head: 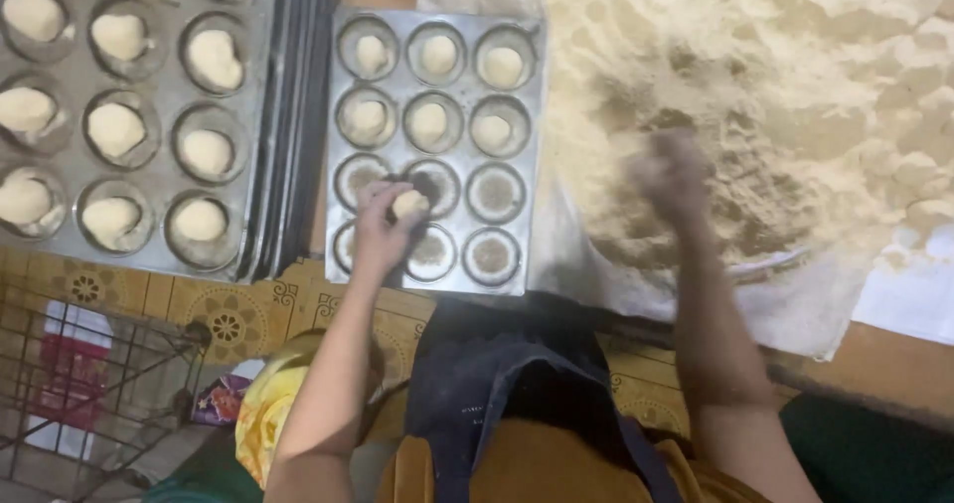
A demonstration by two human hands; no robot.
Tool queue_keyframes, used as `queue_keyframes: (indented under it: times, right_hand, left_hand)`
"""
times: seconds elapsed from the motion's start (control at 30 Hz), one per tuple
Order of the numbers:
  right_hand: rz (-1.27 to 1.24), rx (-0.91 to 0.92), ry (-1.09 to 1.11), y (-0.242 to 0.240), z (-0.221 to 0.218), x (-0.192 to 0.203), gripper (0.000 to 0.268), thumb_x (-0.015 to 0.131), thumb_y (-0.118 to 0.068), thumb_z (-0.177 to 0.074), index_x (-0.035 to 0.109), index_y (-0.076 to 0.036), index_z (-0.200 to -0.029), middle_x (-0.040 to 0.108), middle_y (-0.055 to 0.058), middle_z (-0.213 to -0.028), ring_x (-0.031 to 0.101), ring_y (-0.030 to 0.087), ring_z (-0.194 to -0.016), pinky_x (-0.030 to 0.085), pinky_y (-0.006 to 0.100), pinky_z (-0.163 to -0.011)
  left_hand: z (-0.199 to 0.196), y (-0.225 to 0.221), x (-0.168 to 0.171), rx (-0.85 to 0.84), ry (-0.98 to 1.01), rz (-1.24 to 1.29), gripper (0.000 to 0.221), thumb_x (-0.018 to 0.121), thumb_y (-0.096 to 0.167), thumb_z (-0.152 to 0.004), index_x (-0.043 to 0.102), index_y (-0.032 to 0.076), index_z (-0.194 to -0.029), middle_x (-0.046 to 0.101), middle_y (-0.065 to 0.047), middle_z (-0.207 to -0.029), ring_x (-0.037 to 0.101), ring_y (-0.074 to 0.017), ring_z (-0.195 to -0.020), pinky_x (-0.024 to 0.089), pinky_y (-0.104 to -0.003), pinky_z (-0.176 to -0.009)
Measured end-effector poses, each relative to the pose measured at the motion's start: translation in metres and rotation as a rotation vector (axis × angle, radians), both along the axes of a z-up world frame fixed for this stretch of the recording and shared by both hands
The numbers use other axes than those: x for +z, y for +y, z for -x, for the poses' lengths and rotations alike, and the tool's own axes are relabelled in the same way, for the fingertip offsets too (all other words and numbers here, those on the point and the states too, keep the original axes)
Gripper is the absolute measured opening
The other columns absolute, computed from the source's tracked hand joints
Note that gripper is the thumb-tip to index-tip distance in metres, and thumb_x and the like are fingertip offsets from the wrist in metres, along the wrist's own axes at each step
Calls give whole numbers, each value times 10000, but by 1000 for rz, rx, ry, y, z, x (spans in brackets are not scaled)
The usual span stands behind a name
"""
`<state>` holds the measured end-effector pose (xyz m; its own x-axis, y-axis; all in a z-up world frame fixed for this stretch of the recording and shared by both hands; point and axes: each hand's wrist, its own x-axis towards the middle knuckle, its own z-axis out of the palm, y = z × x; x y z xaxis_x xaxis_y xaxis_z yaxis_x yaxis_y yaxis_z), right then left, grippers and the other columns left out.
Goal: Placing small balls of dough into the circular molds of metal baking trays in a bakery production area.
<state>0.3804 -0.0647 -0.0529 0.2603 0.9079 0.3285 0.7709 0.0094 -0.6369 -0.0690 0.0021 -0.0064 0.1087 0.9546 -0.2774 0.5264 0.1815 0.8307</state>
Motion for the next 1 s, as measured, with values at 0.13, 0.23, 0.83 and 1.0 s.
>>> queue_keyframes:
  times: [0.13, 0.23, 0.83, 1.0]
  right_hand:
    - [408, 374, 427, 54, 183, 18, 316, 813, -276, -869, 719, -194, -1159, 770, 39, -1130, 709, 244, -1130, 524, 405, -1006]
    - [498, 412, 221, 89, 250, 8, 283, 776, -280, -877, 727, -188, -1140, 755, 78, -1136, 706, 304, -1109, 532, 434, -971]
    - [395, 333, -367, 35, 193, -8, 463, 707, -221, -890, 629, -119, -1334, 631, 100, -1061, 615, 302, -1013, 512, 474, -852]
    - [176, 128, -50, 14, 80, -29, 357, 658, -295, -963, 644, -147, -1287, 637, 119, -1202, 602, 344, -1148, 447, 492, -980]
  left_hand:
    - [48, 35, -23, 28, 82, -333, 468, 783, 57, -878, 667, 96, -1330, 654, -196, -1248, 582, -415, -1239, 456, -524, -1075]
    - [64, 53, -75, -57, 360, -438, 309, 757, 121, -916, 694, 148, -1218, 705, -99, -1108, 652, -358, -1085, 500, -496, -958]
    - [0, 48, -103, -403, 329, -722, 314, 782, 48, -837, 747, 12, -1147, 675, -208, -1007, 665, -420, -981, 508, -516, -945]
    - [-37, 33, -19, -359, 493, -364, 383, 685, 176, -932, 679, 88, -1305, 526, -187, -1345, 496, -374, -1242, 393, -504, -1065]
